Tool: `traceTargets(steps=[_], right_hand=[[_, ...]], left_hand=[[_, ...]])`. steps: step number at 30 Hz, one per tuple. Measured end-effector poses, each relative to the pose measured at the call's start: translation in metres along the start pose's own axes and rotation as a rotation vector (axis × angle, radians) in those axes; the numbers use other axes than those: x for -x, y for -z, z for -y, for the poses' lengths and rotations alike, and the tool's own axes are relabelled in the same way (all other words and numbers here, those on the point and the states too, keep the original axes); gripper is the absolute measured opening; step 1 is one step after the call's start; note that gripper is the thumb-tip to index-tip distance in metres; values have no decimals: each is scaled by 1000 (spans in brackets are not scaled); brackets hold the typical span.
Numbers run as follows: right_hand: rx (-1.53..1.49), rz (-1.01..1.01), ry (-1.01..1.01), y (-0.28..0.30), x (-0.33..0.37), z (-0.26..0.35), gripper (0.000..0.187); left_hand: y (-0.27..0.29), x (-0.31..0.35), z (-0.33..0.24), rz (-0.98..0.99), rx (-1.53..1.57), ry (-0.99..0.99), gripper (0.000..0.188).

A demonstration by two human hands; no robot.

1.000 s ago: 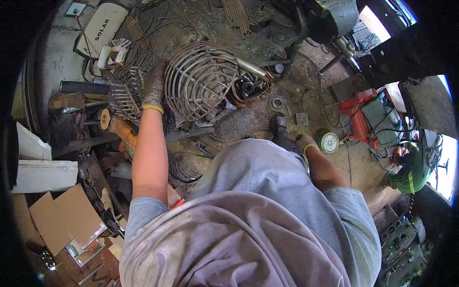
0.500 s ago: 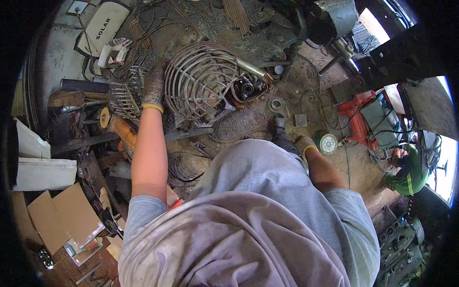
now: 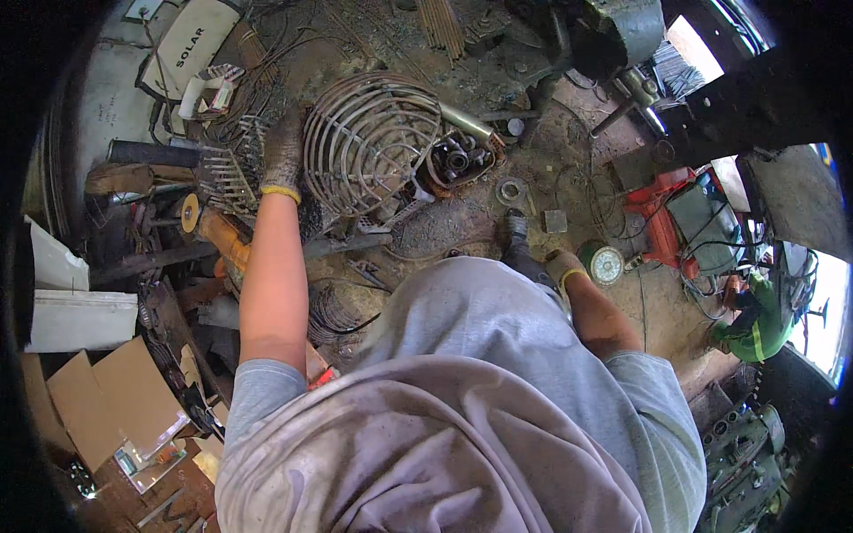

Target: The person uses a hammer to shape a metal wire guard, periodically checking the fit against a component on the workbench.

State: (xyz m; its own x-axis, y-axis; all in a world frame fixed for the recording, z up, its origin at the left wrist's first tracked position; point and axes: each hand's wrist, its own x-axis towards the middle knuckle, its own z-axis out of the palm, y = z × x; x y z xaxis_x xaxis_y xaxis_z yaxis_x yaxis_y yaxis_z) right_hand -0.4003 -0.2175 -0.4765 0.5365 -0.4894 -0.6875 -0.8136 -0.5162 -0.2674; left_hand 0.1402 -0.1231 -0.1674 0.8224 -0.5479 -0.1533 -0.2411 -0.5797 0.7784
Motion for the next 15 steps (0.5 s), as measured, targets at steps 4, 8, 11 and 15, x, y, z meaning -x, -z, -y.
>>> traceTargets(steps=[4, 8, 11, 15], right_hand=[[-51, -7, -30, -20, -14, -14, 33], [168, 13, 116, -34, -25, -30, 31], [141, 17, 60, -16, -15, -12, 29], [263, -1, 290, -20, -19, -26, 26]], left_hand=[[3, -1, 3, 22, -64, -105, 60], [-1, 2, -14, 59, -261, -194, 54], [3, 6, -11, 28, -276, -108, 52], [5, -1, 3, 44, -429, -322, 56]])
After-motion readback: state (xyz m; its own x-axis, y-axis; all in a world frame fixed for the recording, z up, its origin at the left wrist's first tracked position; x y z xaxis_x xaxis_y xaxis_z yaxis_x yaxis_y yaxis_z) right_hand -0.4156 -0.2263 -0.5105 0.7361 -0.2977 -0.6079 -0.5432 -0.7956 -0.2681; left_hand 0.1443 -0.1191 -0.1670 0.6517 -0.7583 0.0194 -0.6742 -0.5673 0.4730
